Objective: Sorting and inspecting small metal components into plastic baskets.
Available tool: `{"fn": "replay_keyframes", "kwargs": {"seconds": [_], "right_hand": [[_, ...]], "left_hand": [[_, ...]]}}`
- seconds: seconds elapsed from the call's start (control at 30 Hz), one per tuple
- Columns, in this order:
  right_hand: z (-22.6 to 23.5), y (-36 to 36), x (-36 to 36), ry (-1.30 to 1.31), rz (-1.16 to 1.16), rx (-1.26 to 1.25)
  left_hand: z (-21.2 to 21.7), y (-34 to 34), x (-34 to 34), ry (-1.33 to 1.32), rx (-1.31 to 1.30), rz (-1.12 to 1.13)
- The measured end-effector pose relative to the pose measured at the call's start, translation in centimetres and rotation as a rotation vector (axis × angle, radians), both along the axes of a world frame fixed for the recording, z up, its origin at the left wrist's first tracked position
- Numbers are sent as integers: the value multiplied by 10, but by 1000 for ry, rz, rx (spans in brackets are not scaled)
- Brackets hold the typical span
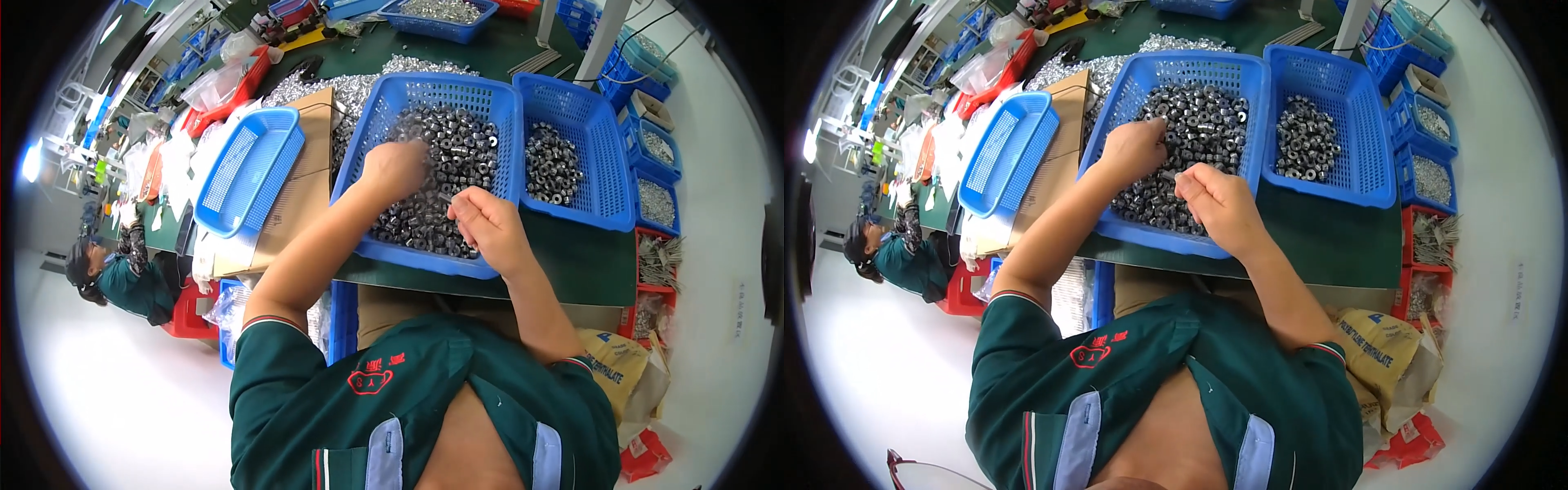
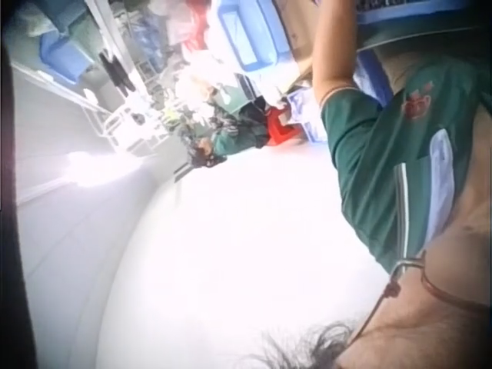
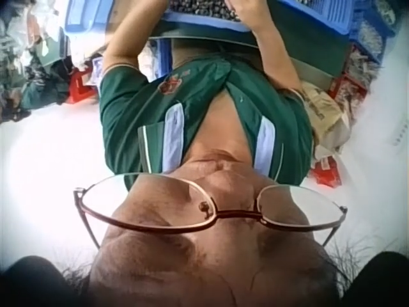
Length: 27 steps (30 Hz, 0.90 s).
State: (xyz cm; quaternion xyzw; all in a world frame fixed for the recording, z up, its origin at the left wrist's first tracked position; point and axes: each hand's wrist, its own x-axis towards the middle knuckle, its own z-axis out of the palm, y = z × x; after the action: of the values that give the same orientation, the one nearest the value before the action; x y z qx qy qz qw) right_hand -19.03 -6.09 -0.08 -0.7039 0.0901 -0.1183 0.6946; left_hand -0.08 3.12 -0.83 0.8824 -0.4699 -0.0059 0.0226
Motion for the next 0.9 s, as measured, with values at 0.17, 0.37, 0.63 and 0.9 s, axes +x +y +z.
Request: {"fn": "replay_keyframes", "kwargs": {"seconds": [0.17,0.37,0.63,0.9], "right_hand": [[-6,-1,-2,-53,-42,94],[-7,-1,0,-161,-377,-348],[-8,-4,4,-109,-325,-476],[-8,0,3,-194,-394,-775]], "left_hand": [[22,17,12,1203,-694,168],[25,21,-24,1882,-808,-31],[23,23,-31,1534,-663,-88],[21,24,-34,1636,-645,-23]]}}
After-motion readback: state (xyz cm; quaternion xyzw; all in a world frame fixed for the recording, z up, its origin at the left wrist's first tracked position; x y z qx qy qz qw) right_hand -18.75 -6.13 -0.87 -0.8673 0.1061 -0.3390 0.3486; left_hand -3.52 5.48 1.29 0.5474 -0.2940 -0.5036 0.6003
